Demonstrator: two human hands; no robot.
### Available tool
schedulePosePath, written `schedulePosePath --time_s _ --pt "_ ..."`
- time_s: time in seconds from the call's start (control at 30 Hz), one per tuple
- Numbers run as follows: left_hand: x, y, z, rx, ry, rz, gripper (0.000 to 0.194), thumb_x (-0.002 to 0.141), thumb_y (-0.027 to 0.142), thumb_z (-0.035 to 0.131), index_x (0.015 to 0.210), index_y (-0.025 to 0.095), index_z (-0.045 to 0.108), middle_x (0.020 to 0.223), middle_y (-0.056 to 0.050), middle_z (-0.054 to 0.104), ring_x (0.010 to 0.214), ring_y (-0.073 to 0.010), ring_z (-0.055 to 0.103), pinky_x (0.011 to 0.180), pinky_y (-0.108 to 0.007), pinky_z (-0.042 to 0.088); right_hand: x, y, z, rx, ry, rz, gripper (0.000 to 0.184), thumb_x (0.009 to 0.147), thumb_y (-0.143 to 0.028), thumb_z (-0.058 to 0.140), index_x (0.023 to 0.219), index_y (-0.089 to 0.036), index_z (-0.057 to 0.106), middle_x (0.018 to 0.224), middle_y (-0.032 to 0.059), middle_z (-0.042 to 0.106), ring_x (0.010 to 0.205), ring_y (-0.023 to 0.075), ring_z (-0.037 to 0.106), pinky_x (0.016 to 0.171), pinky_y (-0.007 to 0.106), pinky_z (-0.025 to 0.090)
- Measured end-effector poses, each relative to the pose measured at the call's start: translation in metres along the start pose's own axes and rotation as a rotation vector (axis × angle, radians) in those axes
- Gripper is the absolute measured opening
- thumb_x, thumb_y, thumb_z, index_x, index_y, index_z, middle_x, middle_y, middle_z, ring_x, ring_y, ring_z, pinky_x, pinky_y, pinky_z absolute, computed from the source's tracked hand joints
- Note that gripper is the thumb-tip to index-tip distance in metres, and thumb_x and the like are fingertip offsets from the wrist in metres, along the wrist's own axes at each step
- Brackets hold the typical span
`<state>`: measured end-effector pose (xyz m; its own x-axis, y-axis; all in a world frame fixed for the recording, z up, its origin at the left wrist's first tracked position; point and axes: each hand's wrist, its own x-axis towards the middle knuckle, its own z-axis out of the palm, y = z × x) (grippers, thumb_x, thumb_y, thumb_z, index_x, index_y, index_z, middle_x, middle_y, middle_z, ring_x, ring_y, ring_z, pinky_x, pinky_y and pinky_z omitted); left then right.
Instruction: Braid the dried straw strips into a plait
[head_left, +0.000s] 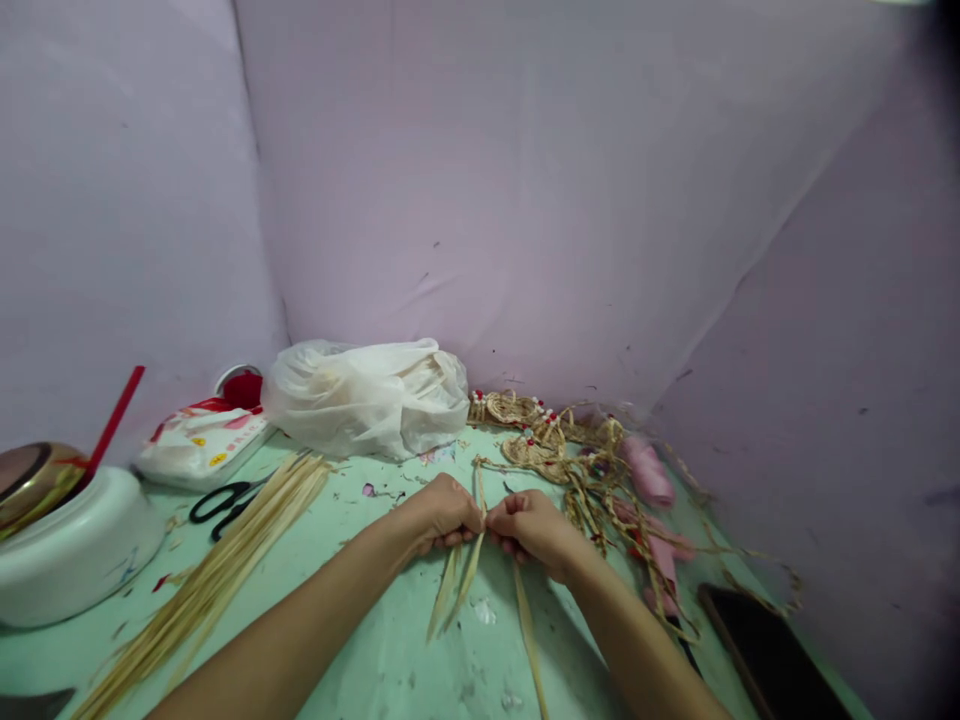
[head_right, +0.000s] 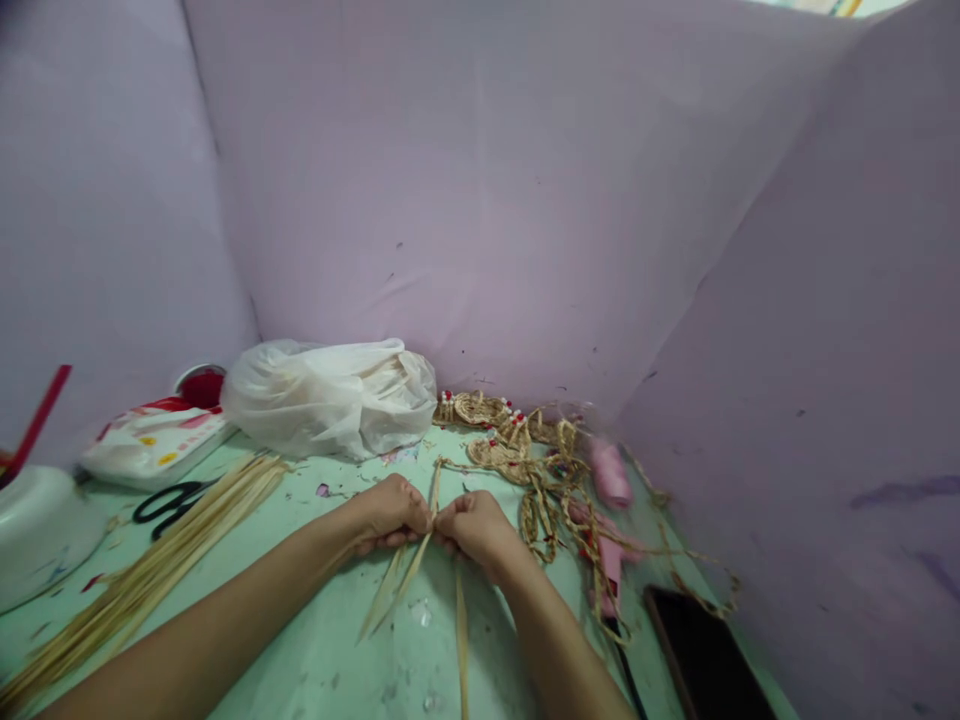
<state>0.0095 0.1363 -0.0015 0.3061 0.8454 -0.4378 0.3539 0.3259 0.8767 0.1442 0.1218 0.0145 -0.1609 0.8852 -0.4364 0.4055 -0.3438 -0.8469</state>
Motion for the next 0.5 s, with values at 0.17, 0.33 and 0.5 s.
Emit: schedulePosePath --time_s 0.17,0.33,0.5 --pt "-0.011 0.007 0.007 0.189 0.142 -0.045 0.003 0.048 0.014 0.05 0.045 0.014 0.051 0.034 0.003 0.041 0.029 -0.007 0.031 0.032 -0.02 0.02 0.009 0.008 0.001 -0.007 0.021 -0.013 0.011 0.056 -0.012 0.051 0.046 -0.014 0.049 0.035 -0.0048 0.041 0.031 0.0035 0.029 0.031 0.017 0.017" --pt "-0.029 0.013 0.012 0.415 0.308 0.011 0.004 0.049 0.014 0.053 0.045 0.015 0.052 0.033 0.002 0.038 0.038 -0.0107 0.039 0.038 -0.021 0.023 0.01 0.013 0.003 0.032 -0.015 -0.057 0.009 0.055 -0.014 0.051 0.046 -0.014 0.049 0.034 -0.0048 0.042 0.029 0.0032 0.026 0.031 0.018 0.014" --pt "-0.049 0.017 0.037 0.477 0.385 0.09 0.005 0.056 0.019 0.056 0.058 0.015 0.054 0.057 -0.005 0.052 0.07 -0.0205 0.053 0.054 -0.023 0.033 0.012 0.019 0.005 0.11 -0.041 -0.096 0.007 0.054 -0.015 0.046 0.047 -0.014 0.049 0.032 -0.0051 0.041 0.027 0.0033 0.025 0.03 0.018 0.013"
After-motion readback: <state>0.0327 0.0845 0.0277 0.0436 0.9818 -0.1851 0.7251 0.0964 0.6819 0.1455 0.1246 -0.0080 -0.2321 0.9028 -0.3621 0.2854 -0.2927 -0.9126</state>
